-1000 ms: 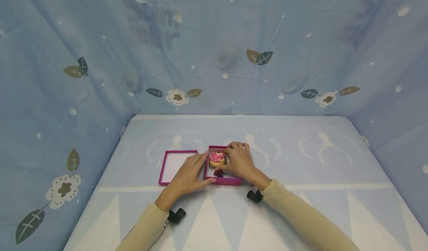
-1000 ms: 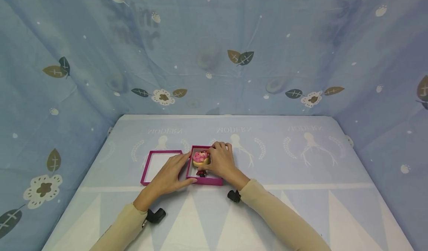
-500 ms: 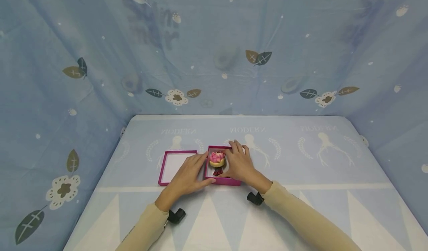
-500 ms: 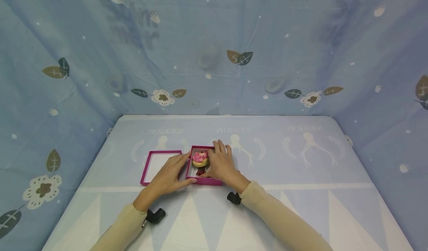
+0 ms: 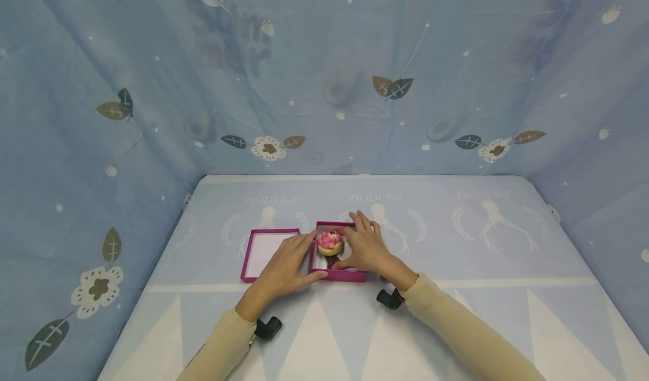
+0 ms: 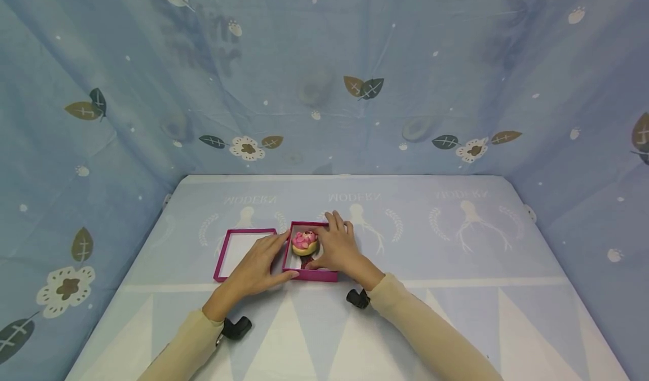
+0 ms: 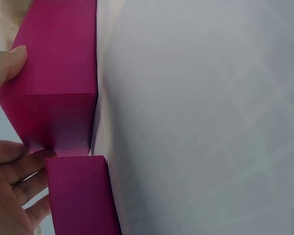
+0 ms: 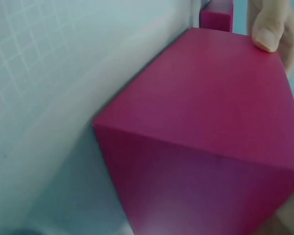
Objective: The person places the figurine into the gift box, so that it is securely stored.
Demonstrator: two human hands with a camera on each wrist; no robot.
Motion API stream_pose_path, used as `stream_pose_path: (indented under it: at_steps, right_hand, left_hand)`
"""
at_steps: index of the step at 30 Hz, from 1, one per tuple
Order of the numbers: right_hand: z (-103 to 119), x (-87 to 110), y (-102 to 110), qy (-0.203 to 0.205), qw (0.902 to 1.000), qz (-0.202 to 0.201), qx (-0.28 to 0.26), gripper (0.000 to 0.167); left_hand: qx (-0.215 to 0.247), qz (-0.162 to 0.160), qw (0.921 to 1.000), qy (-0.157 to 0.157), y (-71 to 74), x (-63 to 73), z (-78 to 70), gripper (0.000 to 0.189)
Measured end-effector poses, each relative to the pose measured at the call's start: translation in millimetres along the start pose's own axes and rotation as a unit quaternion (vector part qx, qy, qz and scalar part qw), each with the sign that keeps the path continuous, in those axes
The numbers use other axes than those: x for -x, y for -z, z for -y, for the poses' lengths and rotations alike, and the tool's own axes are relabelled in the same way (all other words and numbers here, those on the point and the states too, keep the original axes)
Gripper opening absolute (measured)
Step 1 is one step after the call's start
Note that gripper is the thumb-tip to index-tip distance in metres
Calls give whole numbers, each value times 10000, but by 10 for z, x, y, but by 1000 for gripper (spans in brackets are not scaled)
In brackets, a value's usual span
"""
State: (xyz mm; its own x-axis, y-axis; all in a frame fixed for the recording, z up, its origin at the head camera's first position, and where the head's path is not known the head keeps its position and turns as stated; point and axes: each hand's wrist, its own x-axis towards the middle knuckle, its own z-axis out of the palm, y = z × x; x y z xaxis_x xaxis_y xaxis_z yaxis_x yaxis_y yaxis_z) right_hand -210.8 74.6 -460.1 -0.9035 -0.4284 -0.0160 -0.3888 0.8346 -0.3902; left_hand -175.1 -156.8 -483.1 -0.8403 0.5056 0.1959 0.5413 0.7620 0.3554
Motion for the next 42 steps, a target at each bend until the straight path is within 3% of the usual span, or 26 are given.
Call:
stream_pose_path:
  at_steps: [7, 15, 34, 42]
  right_hand:
    - [-22, 63, 18, 76, 9992, -396, 35, 49]
    - [-33, 88, 0, 262, 9989, -371, 105, 21]
    - [19, 114, 75, 328, 9974, -109, 630, 22]
    - [65, 121, 86, 375, 9943, 35, 1000, 13]
  left_hand:
    - [30, -32, 10000, -13, 17, -8, -14, 97]
    - [24, -53, 10000, -23, 21, -21, -12, 97]
    - [78, -17, 10000, -11, 9, -5, -6, 98]
    - [27, -15, 10000, -12, 6, -5, -1, 97]
